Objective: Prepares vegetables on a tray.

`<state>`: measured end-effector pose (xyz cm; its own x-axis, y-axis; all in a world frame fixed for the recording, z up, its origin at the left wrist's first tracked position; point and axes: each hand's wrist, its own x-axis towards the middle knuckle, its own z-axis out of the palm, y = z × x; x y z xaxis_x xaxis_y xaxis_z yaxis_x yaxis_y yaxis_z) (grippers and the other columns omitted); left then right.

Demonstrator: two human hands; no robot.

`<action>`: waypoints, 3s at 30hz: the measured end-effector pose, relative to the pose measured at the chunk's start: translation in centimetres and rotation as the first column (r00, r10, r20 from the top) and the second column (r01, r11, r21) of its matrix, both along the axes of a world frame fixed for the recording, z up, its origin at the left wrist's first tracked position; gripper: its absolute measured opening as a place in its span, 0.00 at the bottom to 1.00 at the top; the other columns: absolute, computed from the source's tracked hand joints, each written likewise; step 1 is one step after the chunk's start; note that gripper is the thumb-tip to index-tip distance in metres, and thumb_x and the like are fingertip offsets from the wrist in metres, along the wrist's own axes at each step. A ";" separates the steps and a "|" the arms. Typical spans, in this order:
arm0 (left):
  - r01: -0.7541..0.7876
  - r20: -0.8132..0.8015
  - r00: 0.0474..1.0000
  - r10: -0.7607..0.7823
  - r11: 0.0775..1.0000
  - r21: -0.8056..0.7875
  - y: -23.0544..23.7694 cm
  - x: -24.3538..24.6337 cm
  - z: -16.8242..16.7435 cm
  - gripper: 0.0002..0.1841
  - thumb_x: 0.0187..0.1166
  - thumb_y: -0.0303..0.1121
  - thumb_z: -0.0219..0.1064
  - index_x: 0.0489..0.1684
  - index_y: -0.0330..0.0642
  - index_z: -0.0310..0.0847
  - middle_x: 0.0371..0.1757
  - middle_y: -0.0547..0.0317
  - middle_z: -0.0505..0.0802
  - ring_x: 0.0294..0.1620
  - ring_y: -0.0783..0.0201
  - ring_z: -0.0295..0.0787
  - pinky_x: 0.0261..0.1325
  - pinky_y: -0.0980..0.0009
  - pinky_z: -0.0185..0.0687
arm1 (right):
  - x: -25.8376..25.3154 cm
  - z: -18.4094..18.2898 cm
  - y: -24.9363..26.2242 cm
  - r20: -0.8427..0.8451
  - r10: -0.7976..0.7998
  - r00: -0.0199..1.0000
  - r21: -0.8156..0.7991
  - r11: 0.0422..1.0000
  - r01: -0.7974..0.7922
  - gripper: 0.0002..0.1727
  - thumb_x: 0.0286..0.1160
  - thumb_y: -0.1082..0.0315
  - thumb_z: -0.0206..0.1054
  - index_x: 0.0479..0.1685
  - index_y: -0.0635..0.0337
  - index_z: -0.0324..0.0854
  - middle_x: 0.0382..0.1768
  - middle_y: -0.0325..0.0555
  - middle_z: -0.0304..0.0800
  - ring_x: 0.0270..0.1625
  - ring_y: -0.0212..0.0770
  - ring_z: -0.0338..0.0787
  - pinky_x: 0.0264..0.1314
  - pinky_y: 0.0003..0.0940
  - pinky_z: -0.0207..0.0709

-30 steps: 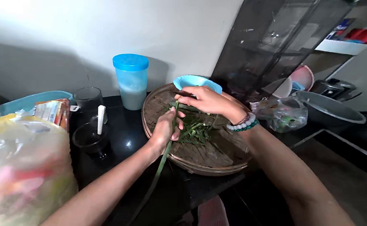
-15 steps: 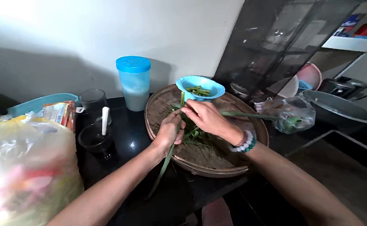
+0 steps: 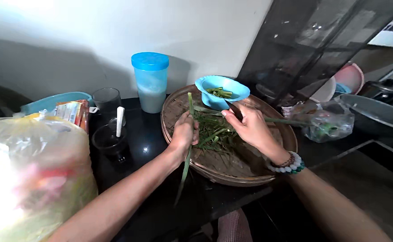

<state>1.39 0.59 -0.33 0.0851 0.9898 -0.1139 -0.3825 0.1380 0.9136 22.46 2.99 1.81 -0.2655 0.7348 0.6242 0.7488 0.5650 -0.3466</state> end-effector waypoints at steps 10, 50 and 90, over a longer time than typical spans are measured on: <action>-0.172 0.031 0.984 0.174 0.984 -0.052 0.0 0.4 0.2 0.20 0.98 0.37 0.40 0.83 0.43 0.60 0.26 0.58 0.77 0.12 0.69 0.71 0.16 0.78 0.72 | 2.9 0.1 -0.5 -0.481 -0.033 0.876 0.042 0.997 0.061 0.15 0.89 0.52 0.59 0.50 0.56 0.77 0.27 0.34 0.76 0.20 0.28 0.73 0.21 0.29 0.72; -0.027 -0.225 0.973 0.044 0.997 0.077 -0.6 0.4 -0.1 0.24 0.97 0.36 0.43 0.90 0.42 0.59 0.23 0.64 0.75 0.11 0.73 0.62 0.14 0.79 0.61 | -3.1 -1.7 3.5 0.279 0.255 0.926 -0.055 0.967 -0.249 0.24 0.94 0.51 0.48 0.84 0.25 0.73 0.57 0.36 0.94 0.46 0.43 0.94 0.43 0.54 0.86; 0.156 0.094 0.984 -0.152 0.987 -0.041 -1.5 -0.1 0.7 0.23 0.97 0.49 0.34 0.49 0.44 0.71 0.13 0.70 0.63 0.05 0.77 0.53 0.07 0.83 0.52 | -1.2 -1.2 5.8 0.013 0.080 0.997 -0.197 0.977 -0.076 0.25 0.96 0.49 0.42 0.81 0.34 0.77 0.75 0.31 0.85 0.70 0.45 0.88 0.67 0.64 0.78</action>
<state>1.34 -0.89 0.34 0.2485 0.9576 -0.1460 -0.4341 0.2448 0.8670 21.23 8.78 0.62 -0.3384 0.8188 0.4637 0.7132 0.5447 -0.4413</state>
